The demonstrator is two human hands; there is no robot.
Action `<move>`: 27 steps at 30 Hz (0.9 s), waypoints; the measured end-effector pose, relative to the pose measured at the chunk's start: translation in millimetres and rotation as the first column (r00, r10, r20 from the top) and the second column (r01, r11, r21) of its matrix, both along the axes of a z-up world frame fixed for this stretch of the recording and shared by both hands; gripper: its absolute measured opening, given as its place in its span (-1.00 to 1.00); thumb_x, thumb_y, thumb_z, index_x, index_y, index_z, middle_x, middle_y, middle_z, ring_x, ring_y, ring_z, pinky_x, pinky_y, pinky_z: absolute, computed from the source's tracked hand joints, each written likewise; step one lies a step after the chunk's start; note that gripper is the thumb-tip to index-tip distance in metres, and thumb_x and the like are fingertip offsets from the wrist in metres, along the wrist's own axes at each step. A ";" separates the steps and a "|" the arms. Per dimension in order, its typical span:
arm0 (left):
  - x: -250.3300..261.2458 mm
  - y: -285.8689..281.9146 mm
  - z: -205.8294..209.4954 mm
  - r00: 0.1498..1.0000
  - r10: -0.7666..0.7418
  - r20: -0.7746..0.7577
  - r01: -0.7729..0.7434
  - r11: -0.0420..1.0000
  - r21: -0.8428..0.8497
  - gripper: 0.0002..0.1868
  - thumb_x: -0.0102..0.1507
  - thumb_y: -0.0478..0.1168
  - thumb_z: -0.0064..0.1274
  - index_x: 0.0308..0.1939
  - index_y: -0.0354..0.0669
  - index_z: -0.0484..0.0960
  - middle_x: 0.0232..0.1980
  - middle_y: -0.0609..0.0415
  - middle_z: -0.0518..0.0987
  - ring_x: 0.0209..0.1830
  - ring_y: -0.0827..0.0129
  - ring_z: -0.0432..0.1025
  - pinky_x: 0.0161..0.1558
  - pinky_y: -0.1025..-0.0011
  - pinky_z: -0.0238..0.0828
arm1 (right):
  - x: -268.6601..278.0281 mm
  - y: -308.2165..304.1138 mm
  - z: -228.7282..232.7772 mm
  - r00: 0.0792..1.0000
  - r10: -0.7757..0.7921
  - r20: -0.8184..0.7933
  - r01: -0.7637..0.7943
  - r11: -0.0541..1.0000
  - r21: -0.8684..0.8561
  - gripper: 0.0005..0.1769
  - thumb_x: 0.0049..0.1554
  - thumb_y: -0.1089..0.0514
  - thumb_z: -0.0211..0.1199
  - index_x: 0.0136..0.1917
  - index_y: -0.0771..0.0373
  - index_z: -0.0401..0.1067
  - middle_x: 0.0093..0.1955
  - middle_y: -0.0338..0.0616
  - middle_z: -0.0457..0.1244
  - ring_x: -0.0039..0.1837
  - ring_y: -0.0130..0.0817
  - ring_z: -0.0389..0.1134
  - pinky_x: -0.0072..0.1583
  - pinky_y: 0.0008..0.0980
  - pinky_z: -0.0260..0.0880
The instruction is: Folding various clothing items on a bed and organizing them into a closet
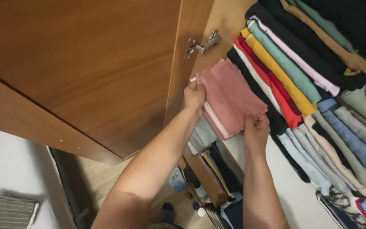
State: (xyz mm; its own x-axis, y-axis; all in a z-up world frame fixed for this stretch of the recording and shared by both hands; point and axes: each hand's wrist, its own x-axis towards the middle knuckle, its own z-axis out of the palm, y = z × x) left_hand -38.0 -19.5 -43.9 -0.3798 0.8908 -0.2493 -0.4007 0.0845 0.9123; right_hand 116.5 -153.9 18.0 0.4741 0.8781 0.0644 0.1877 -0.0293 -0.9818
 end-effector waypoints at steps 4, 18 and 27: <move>-0.6 11.2 -33.1 0.955 -0.033 -0.295 0.014 0.998 -0.066 -0.72 0.26 -0.09 0.07 0.00 0.08 0.75 -0.36 -0.01 0.67 -0.24 0.11 0.61 -0.28 0.16 0.51 | 3.4 -2.3 -5.4 0.991 -0.020 0.132 0.021 1.000 -0.006 -0.80 0.27 0.07 0.27 0.15 0.13 0.48 -0.22 -0.17 0.33 -0.26 -0.38 0.37 -0.30 -0.34 0.45; 4.6 -59.4 80.5 0.446 0.137 -0.884 0.471 0.805 0.362 -0.49 0.35 -0.29 -0.09 0.41 -0.18 0.42 0.51 -0.15 0.37 0.62 -0.03 0.09 0.61 -0.02 -0.03 | -33.4 -11.1 50.1 0.289 -0.191 0.938 -0.412 0.860 0.302 -0.64 0.31 0.18 0.02 0.31 0.31 0.39 0.38 0.09 0.25 0.48 0.10 0.20 0.50 0.13 -0.01; 6.8 14.2 25.8 -0.179 -0.039 -0.983 0.453 0.884 -0.117 -0.23 0.43 0.22 -0.27 0.63 0.00 0.00 0.67 0.09 0.08 0.71 0.31 -0.14 0.67 0.25 -0.40 | -39.3 10.7 -1.0 0.192 -0.063 0.979 -0.286 0.951 0.118 -0.34 0.26 0.02 0.03 0.58 0.27 0.24 0.66 0.09 0.03 0.68 0.12 -0.12 0.57 0.17 -0.27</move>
